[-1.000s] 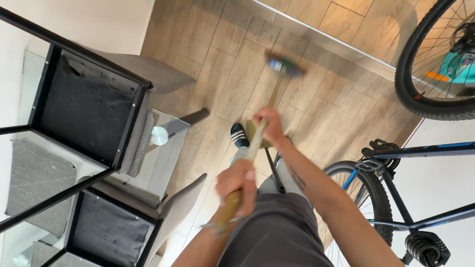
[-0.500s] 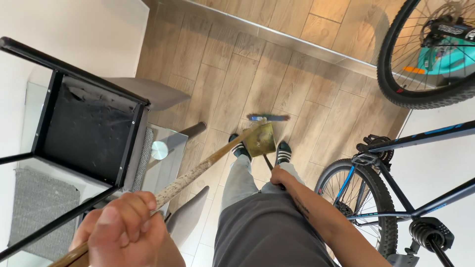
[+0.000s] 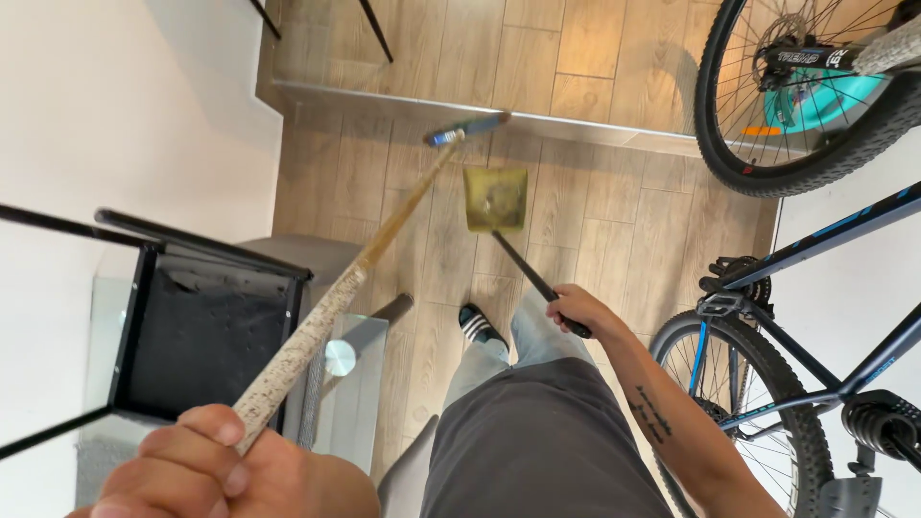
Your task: The person sweeps the floor using a broom to push debris into a dustpan while moving through a room and a hallway.
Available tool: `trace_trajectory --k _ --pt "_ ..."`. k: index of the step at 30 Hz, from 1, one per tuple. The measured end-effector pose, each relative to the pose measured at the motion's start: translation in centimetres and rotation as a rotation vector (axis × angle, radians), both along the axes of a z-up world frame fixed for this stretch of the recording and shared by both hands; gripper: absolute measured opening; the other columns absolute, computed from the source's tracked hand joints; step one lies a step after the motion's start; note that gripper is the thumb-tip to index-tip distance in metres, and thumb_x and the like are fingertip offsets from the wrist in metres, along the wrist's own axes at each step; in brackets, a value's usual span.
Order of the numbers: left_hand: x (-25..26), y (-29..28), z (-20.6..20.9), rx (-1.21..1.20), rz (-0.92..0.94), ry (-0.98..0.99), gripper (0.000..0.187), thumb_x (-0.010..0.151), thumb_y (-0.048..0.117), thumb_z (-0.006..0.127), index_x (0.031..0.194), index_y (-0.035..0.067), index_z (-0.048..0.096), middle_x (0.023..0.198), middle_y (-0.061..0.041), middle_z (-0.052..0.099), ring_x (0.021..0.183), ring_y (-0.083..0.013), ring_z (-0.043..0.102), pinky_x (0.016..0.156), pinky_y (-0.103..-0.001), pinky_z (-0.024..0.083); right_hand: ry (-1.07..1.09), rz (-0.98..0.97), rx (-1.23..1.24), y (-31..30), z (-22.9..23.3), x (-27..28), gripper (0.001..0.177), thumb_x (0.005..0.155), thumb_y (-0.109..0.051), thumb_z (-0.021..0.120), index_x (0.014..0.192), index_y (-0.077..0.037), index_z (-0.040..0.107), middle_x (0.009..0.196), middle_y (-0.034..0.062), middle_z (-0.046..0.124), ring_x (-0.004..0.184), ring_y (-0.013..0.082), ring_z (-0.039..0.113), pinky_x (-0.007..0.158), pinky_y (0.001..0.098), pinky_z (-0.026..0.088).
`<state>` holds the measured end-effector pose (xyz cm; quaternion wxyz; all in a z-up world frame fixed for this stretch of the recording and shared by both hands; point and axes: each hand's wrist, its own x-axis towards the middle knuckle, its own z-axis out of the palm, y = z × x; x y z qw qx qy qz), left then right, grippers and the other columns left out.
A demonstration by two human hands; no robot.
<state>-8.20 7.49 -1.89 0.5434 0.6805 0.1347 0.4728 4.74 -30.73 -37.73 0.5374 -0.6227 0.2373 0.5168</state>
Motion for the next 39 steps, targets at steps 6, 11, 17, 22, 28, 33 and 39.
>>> trace_trajectory --k 6,11,17,22,28,33,39 --pt "9.0 1.4 1.3 0.070 -0.056 -0.167 0.039 0.114 0.030 0.042 0.082 0.014 0.026 0.056 -0.002 0.021 0.047 -0.0122 0.026 0.053 -0.031 0.039 -0.210 -0.083 0.003 3.3 6.8 10.3 0.017 0.085 0.001 0.064 0.100 0.003 0.059 0.071 0.0065 0.056 0.056 0.0144 0.055 0.044 0.0309 0.045" --pt "19.4 1.6 2.7 -0.013 -0.057 -0.291 0.048 0.121 0.030 0.041 0.080 0.011 0.026 0.058 -0.003 0.021 0.049 -0.0118 0.026 0.055 -0.031 0.036 -0.276 -0.057 0.022 5.2 8.0 22.4 0.011 0.087 -0.001 0.062 0.093 0.005 0.055 0.073 0.0089 0.055 0.057 0.0138 0.056 0.044 0.0312 0.046" --pt "32.7 -0.2 6.1 0.261 0.081 -0.140 0.040 0.109 0.027 0.038 0.077 0.012 0.018 0.057 -0.005 0.014 0.040 -0.0114 0.015 0.048 -0.032 0.029 -0.227 -0.018 0.029 7.5 7.6 38.3 0.007 0.089 -0.007 0.055 0.089 0.001 0.056 0.073 0.0121 0.062 0.053 0.0165 0.056 0.041 0.0329 0.045" --pt "41.1 0.2 6.8 0.068 0.195 -0.105 0.049 0.119 0.029 0.040 0.076 0.012 0.021 0.061 -0.002 0.017 0.050 -0.0113 0.018 0.056 -0.028 0.027 -0.201 0.038 0.025 9.1 7.0 49.1 0.011 0.089 -0.006 0.057 0.091 0.005 0.058 0.075 0.0185 0.063 0.053 0.0196 0.057 0.041 0.0349 0.046" --pt "53.8 3.6 6.1 0.074 0.127 -0.110 0.050 0.121 0.031 0.041 0.079 0.011 0.024 0.062 -0.003 0.019 0.052 -0.0109 0.021 0.058 -0.028 0.031 -0.113 0.045 0.017 11.6 6.2 61.6 0.011 0.088 -0.003 0.053 0.092 0.006 0.057 0.077 0.0210 0.065 0.053 0.0204 0.057 0.040 0.0359 0.045" --pt "68.0 9.1 8.2 0.013 0.082 -0.146 0.033 0.111 0.020 0.041 0.084 0.010 0.025 0.054 -0.002 0.023 0.041 -0.0083 0.020 0.051 -0.032 0.037 0.026 0.014 0.002 15.1 4.4 70.6 0.013 0.087 -0.001 0.052 0.089 0.010 0.056 0.074 0.0225 0.064 0.049 0.0224 0.056 0.038 0.0377 0.043" --pt "80.6 13.2 13.7 -0.139 -0.169 -0.210 0.030 0.096 0.009 0.039 0.070 0.017 0.029 0.050 0.001 0.034 0.034 -0.0083 0.030 0.046 -0.034 0.045 0.122 0.103 -0.126 18.0 3.9 78.2 0.013 0.085 -0.002 0.050 0.089 0.008 0.056 0.071 0.0245 0.065 0.047 0.0261 0.055 0.037 0.0372 0.039"
